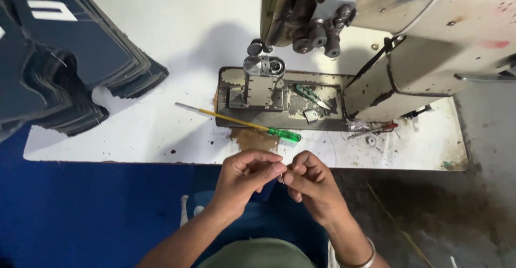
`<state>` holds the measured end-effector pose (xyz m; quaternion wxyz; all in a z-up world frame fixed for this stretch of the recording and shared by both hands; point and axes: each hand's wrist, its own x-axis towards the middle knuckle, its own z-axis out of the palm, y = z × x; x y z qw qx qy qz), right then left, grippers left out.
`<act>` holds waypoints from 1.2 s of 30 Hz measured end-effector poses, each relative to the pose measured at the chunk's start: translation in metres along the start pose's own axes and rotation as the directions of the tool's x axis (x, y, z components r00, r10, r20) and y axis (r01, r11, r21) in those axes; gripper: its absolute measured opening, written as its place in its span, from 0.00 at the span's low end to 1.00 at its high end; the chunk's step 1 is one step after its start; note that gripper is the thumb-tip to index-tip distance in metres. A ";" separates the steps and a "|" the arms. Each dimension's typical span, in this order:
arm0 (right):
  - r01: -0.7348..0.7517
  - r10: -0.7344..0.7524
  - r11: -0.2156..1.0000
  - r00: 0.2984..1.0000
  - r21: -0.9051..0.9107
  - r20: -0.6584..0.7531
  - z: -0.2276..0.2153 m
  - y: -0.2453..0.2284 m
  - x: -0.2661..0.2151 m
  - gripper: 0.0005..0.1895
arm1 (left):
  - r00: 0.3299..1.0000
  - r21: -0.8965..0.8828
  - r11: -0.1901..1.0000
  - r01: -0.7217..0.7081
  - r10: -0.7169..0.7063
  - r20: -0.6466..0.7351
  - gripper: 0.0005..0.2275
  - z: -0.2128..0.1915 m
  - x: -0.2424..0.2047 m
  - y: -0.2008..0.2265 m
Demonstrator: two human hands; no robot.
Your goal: The person threads and prepares an industrial sewing machine for use.
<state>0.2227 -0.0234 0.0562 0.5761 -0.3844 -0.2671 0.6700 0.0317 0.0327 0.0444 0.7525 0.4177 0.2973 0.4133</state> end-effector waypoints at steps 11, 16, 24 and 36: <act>-0.097 0.097 0.988 0.995 -0.120 0.000 -0.015 0.012 0.040 0.15 | 0.995 0.107 0.994 0.019 -0.030 0.100 0.08 -0.026 0.033 0.000; -0.063 0.060 0.963 0.998 -0.263 -0.019 -0.026 0.031 0.070 0.21 | 0.995 0.148 0.985 -0.091 0.094 -0.014 0.07 -0.068 0.051 -0.007; 0.501 -0.562 0.797 0.820 -0.337 -0.111 0.007 -0.044 0.155 0.19 | 0.548 0.858 0.509 0.064 0.701 -0.457 0.07 -0.180 0.056 -0.031; 0.587 -0.737 0.525 0.675 -0.617 0.015 0.026 -0.024 0.202 0.21 | 0.612 0.932 0.341 0.125 0.712 -0.343 0.05 -0.178 0.062 -0.025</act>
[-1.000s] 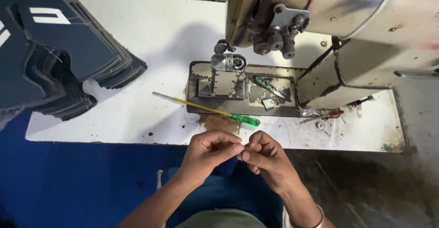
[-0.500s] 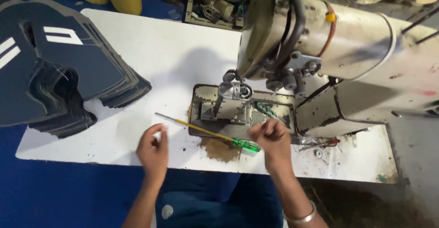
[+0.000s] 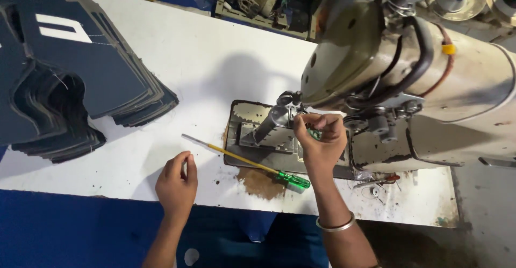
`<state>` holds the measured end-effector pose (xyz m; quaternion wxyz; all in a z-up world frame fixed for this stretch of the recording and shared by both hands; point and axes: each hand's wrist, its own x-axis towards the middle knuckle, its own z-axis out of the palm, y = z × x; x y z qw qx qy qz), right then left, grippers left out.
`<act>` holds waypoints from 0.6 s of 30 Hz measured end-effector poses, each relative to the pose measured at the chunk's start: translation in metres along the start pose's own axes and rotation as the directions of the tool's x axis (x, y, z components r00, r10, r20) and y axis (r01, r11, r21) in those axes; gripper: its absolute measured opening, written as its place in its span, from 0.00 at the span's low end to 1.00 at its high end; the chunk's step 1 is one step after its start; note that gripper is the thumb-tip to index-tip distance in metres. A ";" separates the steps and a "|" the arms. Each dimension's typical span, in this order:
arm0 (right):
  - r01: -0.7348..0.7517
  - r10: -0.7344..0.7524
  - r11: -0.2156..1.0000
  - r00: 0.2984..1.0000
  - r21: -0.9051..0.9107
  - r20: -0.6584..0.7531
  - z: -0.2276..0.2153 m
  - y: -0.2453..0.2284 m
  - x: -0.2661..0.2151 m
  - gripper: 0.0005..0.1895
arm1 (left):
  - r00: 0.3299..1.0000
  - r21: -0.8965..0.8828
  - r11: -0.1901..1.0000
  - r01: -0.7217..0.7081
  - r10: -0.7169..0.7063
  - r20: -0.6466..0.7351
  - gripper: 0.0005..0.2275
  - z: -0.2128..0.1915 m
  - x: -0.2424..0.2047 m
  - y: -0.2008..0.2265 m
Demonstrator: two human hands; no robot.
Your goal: The person threads and prepares an industrial sewing machine for use.
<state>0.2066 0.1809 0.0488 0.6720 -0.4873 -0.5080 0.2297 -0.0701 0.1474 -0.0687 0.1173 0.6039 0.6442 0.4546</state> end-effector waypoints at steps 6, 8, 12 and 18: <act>0.022 -0.024 0.999 0.999 -0.039 -0.048 0.009 -0.002 0.006 0.21 | 1.000 -0.010 1.000 -0.004 0.004 -0.012 0.05 -0.002 0.002 0.003; 0.024 -0.025 0.999 0.998 -0.027 -0.051 0.006 0.005 0.006 0.21 | 1.000 -0.009 1.000 -0.001 0.001 -0.010 0.05 -0.001 0.003 0.002; 0.061 -0.062 0.998 0.996 -0.019 -0.062 -0.001 0.010 -0.002 0.20 | 1.000 0.000 1.000 -0.022 0.022 -0.019 0.05 -0.002 0.003 0.002; 0.095 -0.091 0.995 0.992 0.039 -0.090 -0.014 0.002 -0.010 0.18 | 1.000 0.035 0.999 -0.018 0.017 0.024 0.05 -0.002 0.003 -0.002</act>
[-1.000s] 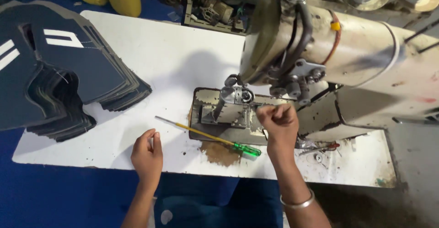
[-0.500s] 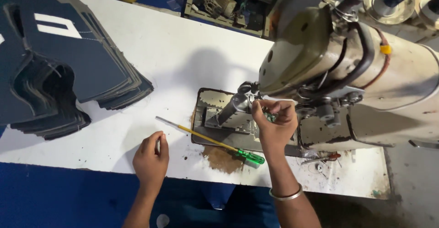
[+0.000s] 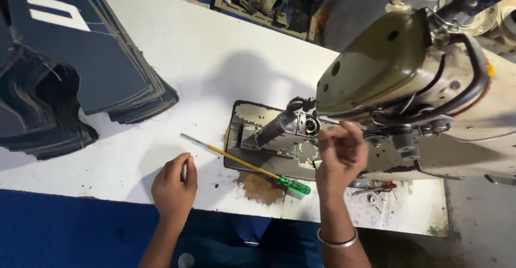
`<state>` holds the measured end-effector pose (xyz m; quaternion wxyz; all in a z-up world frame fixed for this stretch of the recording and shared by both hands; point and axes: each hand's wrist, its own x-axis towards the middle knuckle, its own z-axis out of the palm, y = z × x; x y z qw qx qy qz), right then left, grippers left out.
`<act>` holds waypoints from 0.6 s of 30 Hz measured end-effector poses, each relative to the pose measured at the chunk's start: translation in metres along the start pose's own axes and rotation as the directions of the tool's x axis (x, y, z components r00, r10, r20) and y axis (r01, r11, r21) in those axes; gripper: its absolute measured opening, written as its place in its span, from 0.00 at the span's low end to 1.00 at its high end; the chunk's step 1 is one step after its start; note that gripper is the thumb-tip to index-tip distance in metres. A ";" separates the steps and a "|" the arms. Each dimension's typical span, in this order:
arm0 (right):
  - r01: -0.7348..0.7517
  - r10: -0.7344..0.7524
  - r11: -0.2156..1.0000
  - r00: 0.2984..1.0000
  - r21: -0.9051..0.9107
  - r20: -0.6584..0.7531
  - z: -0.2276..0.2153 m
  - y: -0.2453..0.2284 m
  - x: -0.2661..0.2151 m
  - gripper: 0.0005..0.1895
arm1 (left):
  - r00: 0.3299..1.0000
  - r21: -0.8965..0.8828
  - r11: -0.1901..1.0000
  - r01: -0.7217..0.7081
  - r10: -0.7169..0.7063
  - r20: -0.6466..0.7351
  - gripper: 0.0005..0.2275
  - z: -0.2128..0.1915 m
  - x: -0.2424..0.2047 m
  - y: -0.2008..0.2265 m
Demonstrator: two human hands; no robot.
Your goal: The person threads and prepares an industrial sewing machine for use.
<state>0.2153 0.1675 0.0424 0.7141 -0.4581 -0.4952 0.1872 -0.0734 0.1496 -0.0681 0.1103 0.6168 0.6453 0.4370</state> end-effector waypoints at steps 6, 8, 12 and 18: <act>0.110 -0.120 0.990 0.986 -0.090 -0.115 -0.007 0.002 -0.002 0.13 | 0.999 -0.031 0.999 -0.045 0.044 -0.021 0.05 -0.002 0.001 0.000; 0.176 -0.186 0.978 0.979 -0.111 -0.086 -0.004 0.005 0.002 0.13 | 0.999 -0.036 0.999 -0.038 0.038 -0.007 0.05 -0.002 0.001 -0.001; 0.363 -0.362 0.912 0.931 -0.192 0.042 0.008 0.002 0.011 0.12 | 1.000 -0.031 0.999 -0.016 0.016 -0.017 0.04 -0.003 0.003 0.001; 0.461 -0.426 0.828 0.888 -0.321 0.175 0.012 -0.003 0.016 0.13 | 0.999 -0.044 0.998 -0.033 0.033 -0.014 0.05 -0.006 0.003 0.001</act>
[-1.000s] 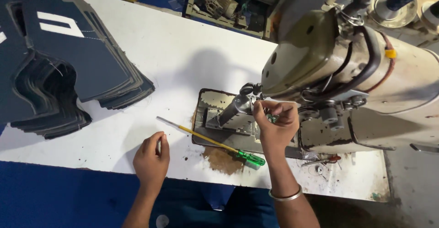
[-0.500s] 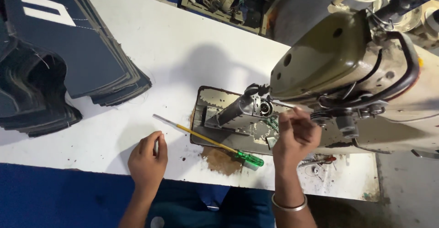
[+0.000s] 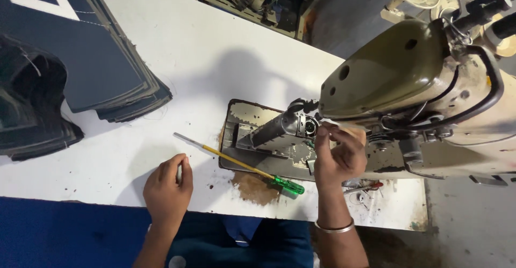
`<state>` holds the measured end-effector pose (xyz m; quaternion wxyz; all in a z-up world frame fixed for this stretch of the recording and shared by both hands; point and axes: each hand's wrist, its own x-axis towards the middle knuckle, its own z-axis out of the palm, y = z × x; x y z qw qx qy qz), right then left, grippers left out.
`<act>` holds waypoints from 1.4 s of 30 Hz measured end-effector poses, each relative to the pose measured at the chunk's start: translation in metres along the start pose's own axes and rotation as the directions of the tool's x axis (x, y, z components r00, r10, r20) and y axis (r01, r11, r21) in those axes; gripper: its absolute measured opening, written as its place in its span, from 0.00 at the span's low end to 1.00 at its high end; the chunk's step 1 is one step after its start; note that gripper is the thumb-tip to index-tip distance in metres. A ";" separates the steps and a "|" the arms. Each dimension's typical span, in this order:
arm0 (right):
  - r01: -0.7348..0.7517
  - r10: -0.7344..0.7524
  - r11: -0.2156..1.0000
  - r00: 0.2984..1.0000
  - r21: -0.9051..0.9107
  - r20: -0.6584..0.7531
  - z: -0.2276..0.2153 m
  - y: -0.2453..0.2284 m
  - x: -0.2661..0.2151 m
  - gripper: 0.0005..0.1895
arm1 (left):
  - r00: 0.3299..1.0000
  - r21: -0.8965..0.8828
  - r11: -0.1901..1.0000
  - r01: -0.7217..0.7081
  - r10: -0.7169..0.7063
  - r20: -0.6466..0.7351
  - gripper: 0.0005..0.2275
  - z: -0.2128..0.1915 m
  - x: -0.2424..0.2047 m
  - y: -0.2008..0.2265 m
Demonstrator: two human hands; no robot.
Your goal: The person threads and prepares an industrial sewing machine for use.
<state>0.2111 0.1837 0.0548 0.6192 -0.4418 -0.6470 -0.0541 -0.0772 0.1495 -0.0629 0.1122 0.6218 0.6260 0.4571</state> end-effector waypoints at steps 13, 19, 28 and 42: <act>0.283 -0.222 0.806 0.959 -0.519 0.178 0.000 -0.033 0.032 0.14 | 0.999 0.040 0.998 -0.040 0.039 0.023 0.05 0.002 0.000 -0.005; 0.426 -0.306 0.761 0.900 -0.490 0.309 0.000 -0.045 0.047 0.15 | 0.998 0.053 0.998 -0.015 0.012 0.057 0.05 0.002 0.001 -0.005; 0.436 -0.314 0.788 0.892 -0.436 0.325 -0.001 -0.039 0.047 0.14 | 0.998 0.048 0.997 -0.059 0.059 -0.006 0.05 0.001 -0.001 -0.006; -0.384 0.464 0.832 0.877 0.401 -0.123 -0.012 -0.003 -0.017 0.07 | 0.998 0.048 0.999 -0.024 0.022 0.052 0.04 0.002 0.002 -0.003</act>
